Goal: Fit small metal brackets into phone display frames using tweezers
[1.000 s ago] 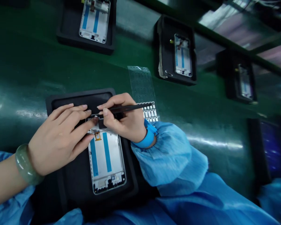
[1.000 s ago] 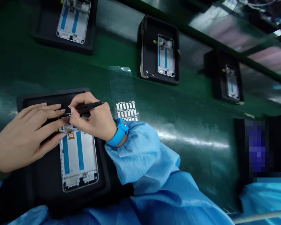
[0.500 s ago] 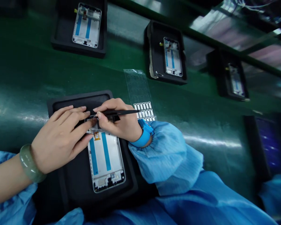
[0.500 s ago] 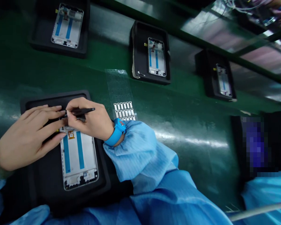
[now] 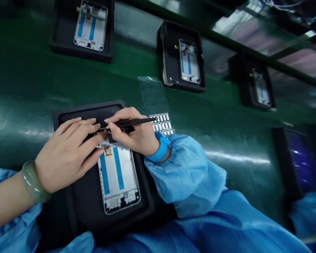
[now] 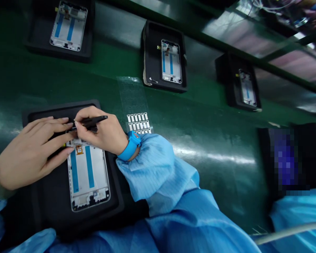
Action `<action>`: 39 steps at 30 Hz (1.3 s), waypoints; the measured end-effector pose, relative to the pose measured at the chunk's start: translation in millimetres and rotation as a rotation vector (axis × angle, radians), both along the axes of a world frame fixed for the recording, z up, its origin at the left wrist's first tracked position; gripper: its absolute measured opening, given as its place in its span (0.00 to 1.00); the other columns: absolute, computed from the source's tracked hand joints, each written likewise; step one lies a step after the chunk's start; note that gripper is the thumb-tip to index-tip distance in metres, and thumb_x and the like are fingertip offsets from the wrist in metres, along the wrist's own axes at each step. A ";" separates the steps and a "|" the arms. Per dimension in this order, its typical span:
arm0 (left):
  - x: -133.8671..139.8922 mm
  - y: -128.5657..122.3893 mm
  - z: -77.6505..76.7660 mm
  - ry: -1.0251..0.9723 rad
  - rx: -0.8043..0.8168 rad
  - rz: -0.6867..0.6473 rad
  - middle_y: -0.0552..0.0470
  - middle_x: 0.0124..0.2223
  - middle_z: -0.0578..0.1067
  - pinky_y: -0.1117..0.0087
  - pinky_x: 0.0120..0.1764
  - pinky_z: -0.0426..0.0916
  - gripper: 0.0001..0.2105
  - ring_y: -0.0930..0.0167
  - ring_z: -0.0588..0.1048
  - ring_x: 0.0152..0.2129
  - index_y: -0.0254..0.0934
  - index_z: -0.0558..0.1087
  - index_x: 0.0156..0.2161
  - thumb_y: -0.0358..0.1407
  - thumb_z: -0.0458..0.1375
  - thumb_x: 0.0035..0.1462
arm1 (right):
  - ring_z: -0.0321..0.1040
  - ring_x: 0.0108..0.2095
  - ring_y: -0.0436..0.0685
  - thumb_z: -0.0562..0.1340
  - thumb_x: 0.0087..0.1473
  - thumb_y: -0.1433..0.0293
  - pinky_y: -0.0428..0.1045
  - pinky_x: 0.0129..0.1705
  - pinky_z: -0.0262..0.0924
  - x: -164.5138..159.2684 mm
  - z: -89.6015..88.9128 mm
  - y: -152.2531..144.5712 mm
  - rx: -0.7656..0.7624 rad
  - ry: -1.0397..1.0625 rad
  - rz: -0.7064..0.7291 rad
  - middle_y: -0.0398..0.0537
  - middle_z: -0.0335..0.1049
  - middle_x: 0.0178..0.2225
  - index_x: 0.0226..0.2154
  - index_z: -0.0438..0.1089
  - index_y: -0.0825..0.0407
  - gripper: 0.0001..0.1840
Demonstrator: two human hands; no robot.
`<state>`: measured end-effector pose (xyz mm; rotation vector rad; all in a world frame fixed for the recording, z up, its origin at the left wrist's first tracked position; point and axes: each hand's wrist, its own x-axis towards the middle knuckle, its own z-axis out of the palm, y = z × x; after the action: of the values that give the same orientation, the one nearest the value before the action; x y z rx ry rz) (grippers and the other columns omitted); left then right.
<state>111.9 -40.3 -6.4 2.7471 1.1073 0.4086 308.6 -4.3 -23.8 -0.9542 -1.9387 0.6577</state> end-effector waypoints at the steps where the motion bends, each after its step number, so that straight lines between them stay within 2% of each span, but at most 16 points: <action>1: 0.1 0.0 -0.1 0.004 0.002 0.001 0.41 0.50 0.70 0.52 0.54 0.62 0.16 0.58 0.66 0.54 0.35 0.68 0.52 0.36 0.52 0.59 | 0.69 0.33 0.47 0.59 0.53 0.72 0.44 0.36 0.65 -0.1 0.1 0.1 -0.005 -0.003 -0.003 0.41 0.71 0.31 0.32 0.65 0.51 0.01; 8: -0.2 0.3 -0.5 0.014 0.029 -0.008 0.41 0.50 0.70 0.51 0.53 0.62 0.17 0.57 0.66 0.54 0.34 0.67 0.52 0.36 0.52 0.59 | 0.70 0.33 0.47 0.61 0.52 0.72 0.44 0.35 0.66 1.6 -6.6 1.4 0.057 0.060 0.063 0.42 0.71 0.32 0.32 0.65 0.52 0.04; 11: -0.2 0.3 0.1 0.008 0.027 -0.010 0.40 0.49 0.71 0.52 0.53 0.62 0.17 0.57 0.66 0.54 0.34 0.67 0.52 0.36 0.52 0.59 | 0.69 0.32 0.47 0.62 0.51 0.73 0.43 0.35 0.66 3.3 -8.2 1.9 0.071 0.104 0.050 0.42 0.70 0.31 0.33 0.65 0.52 0.05; 16: -0.1 0.3 0.7 0.015 0.009 -0.004 0.40 0.51 0.70 0.51 0.55 0.61 0.16 0.57 0.65 0.54 0.34 0.67 0.52 0.36 0.53 0.59 | 0.69 0.31 0.47 0.61 0.53 0.73 0.44 0.31 0.66 7.2 -6.6 1.3 -0.036 0.191 0.000 0.43 0.69 0.33 0.35 0.65 0.52 0.05; 22: -0.8 1.0 0.2 0.011 0.022 -0.016 0.40 0.49 0.70 0.52 0.54 0.62 0.17 0.57 0.65 0.54 0.33 0.67 0.52 0.35 0.52 0.59 | 0.69 0.33 0.47 0.62 0.52 0.73 0.44 0.36 0.66 4.5 -4.3 -0.4 0.038 0.091 0.049 0.42 0.70 0.32 0.34 0.66 0.52 0.05; 27: -1.4 1.1 -0.5 0.024 0.040 -0.019 0.40 0.50 0.70 0.51 0.53 0.62 0.16 0.56 0.66 0.54 0.33 0.67 0.52 0.36 0.52 0.60 | 0.70 0.33 0.46 0.61 0.54 0.72 0.44 0.35 0.67 4.8 -4.8 0.9 0.023 0.177 -0.028 0.42 0.69 0.33 0.35 0.66 0.52 0.03; 33: -1.7 1.3 -0.3 0.020 0.037 -0.022 0.40 0.50 0.70 0.52 0.54 0.62 0.17 0.57 0.65 0.54 0.33 0.67 0.52 0.36 0.52 0.60 | 0.69 0.32 0.46 0.62 0.51 0.74 0.42 0.35 0.66 4.1 -4.8 -0.2 0.065 0.093 0.036 0.42 0.70 0.32 0.34 0.66 0.53 0.05; 39: -2.2 1.1 0.6 0.025 0.042 -0.025 0.39 0.51 0.70 0.51 0.53 0.62 0.17 0.56 0.65 0.54 0.32 0.66 0.53 0.36 0.52 0.60 | 0.69 0.32 0.46 0.61 0.51 0.76 0.43 0.34 0.66 3.4 -6.8 -0.3 0.084 0.149 0.029 0.43 0.69 0.32 0.34 0.65 0.54 0.06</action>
<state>109.7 -39.2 -5.9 2.8072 1.0809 0.4005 312.0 -4.6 -30.6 -0.8041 -1.8362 0.6406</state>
